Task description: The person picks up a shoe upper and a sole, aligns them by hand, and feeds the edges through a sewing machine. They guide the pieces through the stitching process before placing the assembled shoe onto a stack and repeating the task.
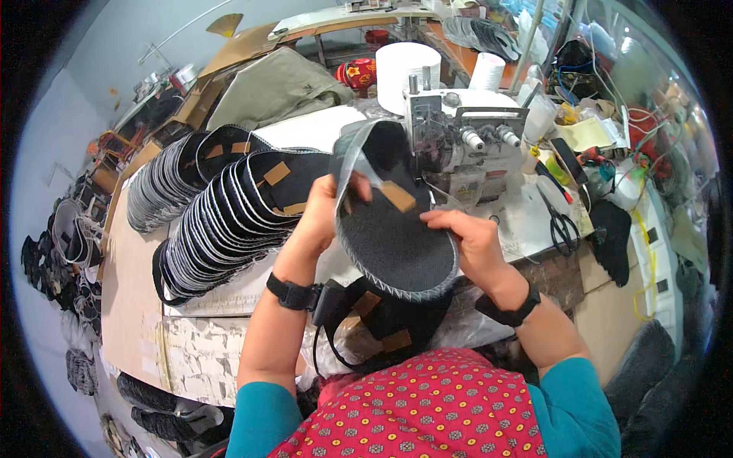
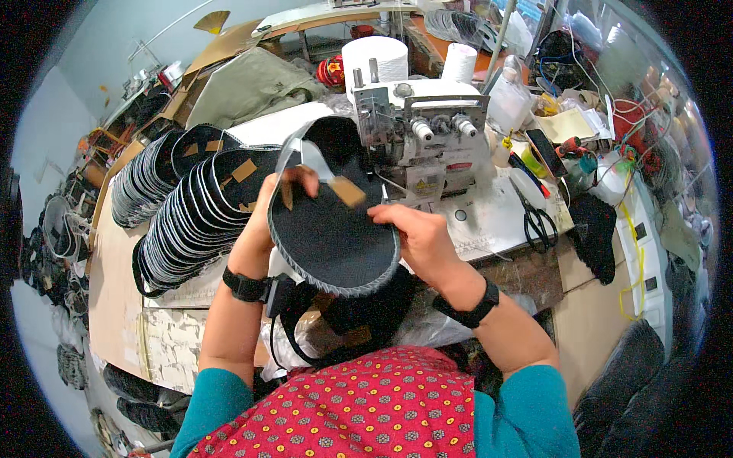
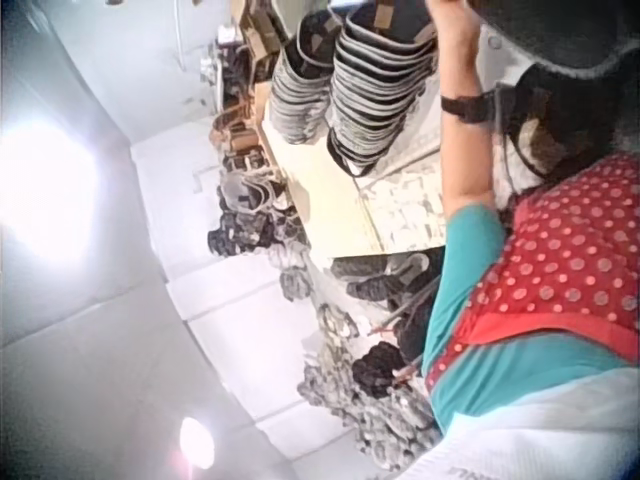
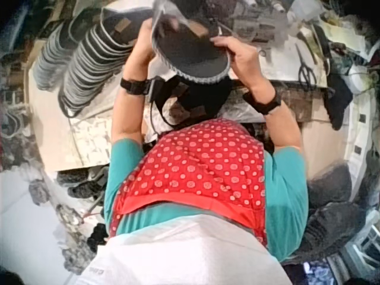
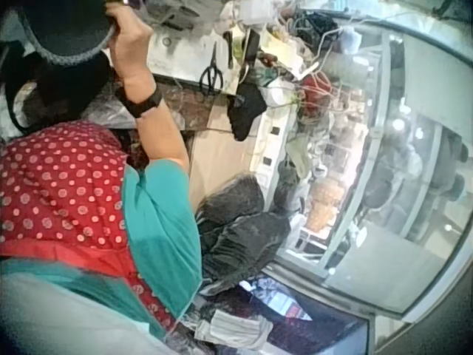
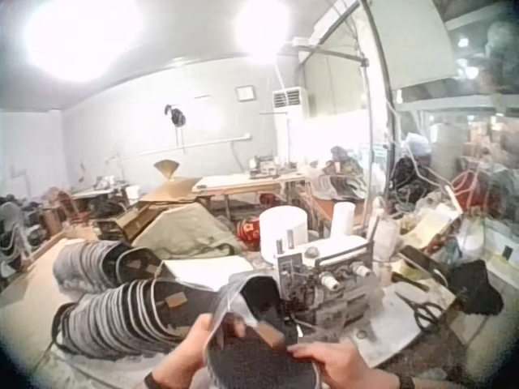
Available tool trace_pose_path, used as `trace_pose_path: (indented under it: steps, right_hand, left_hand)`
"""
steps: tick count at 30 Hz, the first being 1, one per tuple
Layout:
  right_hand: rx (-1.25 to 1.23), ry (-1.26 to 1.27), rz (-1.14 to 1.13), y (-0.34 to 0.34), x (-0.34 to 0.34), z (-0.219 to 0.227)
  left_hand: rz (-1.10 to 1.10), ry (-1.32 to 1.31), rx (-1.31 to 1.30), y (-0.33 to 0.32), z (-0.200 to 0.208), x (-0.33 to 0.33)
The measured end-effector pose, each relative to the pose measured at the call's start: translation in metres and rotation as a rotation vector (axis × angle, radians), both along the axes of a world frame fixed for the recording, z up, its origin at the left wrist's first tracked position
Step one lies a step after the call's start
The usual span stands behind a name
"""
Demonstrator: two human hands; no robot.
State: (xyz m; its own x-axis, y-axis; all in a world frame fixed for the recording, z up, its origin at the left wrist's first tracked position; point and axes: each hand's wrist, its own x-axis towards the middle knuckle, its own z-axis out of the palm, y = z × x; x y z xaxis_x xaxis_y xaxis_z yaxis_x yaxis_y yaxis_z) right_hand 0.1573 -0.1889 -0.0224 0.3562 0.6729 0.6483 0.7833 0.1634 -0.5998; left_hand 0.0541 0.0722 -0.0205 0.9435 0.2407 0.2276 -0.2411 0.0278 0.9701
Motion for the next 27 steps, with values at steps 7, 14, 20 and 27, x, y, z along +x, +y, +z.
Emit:
trace_pose_path:
  steps: [7,14,20,27]
  right_hand:
    - [-0.047,-0.04,0.03,-0.005,-0.004,-0.015]
    - [0.048,-0.066,-0.105,0.035,-0.005,-0.024]
    - [-0.058,-0.108,-0.221,0.023,0.007,-0.02]
    - [0.017,0.166,-0.317,0.017,-0.014,-0.022]
  left_hand:
    - [0.433,-0.01,-0.264,-0.014,0.004,0.007]
    - [0.51,-0.074,-0.168,0.034,-0.012,0.018]
    - [0.292,0.584,0.166,-0.006,0.039,-0.038]
    - [-0.069,0.298,0.104,-0.079,0.02,-0.055]
